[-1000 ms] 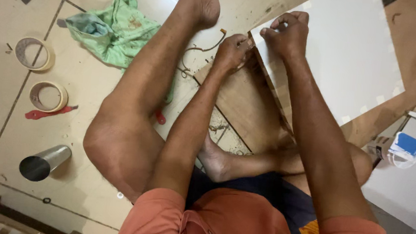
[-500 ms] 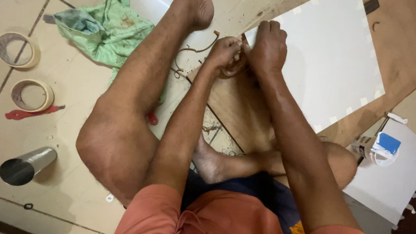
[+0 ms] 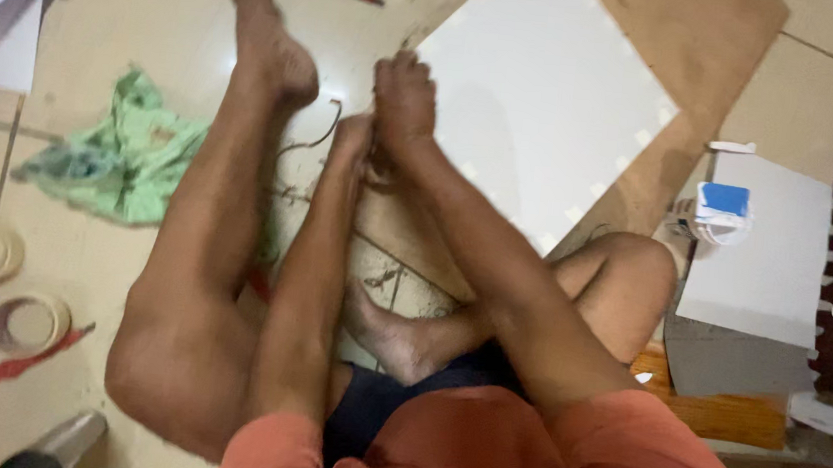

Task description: The person sits on the floor and applies masking tape strips along the edges of a white furniture panel, pressing the tape down by hand. They tear pieces from tape rolls, smooth the tape onto the panel, and later move finished tape-covered wooden frames aside.

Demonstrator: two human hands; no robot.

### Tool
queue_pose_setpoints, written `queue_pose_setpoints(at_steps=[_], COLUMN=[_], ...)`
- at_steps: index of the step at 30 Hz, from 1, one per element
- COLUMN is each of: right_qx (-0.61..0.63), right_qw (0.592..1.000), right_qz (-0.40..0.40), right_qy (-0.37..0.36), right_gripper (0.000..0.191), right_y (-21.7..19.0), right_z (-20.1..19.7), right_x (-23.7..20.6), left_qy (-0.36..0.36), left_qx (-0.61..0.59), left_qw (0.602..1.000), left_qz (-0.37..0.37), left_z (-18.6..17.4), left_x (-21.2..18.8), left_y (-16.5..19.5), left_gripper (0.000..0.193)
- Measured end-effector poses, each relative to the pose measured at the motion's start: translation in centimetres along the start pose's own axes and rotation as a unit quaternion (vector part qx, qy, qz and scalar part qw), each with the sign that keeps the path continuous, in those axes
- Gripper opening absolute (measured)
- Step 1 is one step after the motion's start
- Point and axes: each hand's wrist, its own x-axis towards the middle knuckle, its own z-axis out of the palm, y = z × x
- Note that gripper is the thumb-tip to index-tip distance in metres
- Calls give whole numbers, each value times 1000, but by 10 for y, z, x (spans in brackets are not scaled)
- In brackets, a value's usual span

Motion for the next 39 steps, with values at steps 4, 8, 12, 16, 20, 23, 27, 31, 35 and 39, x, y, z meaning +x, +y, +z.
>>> queue_pose_setpoints(at_steps=[4, 8, 12, 16, 20, 23, 27, 31, 35, 39], right_qx=[-124, -171, -155, -32, 275, 453, 328, 573, 805, 806], right_qw=[992, 984, 987, 999, 946, 888, 895, 672, 421, 428], right_qz=[-10, -28, -24, -36, -10, 61, 257, 448, 413, 407], right_qy=[3, -27, 25, -1, -172, -57, 162, 140, 60, 17], right_gripper=[51, 67, 65, 75, 95, 87, 55, 61, 66, 67], right_y=[-3, -4, -5, 12, 59, 126, 229, 286, 294, 284], right_z=[-6, -2, 4, 5, -9, -28, -34, 5, 37, 53], right_x=[-2, -6, -14, -28, -57, -124, -217, -241, -232, -223], left_qy=[106, 137, 98, 62, 95, 103, 52, 1, -47, -22], left_qx=[101, 242, 176, 519, 538, 417, 230, -11, -164, -155], left_qw=[977, 939, 931, 800, 723, 828, 967, 1000, 985, 986], left_qz=[154, 201, 305, 296, 423, 361, 98, 14, -26, 62], left_z=[13, 25, 29, 19, 10, 11, 31, 73, 115, 124], left_x=[-44, -83, -96, -107, -131, -144, -134, -105, -90, -101], left_y=[-26, -71, -121, -146, -141, -127, -111, -103, -99, -88], left_gripper=[36, 45, 41, 28, 26, 29, 48, 74, 71, 54])
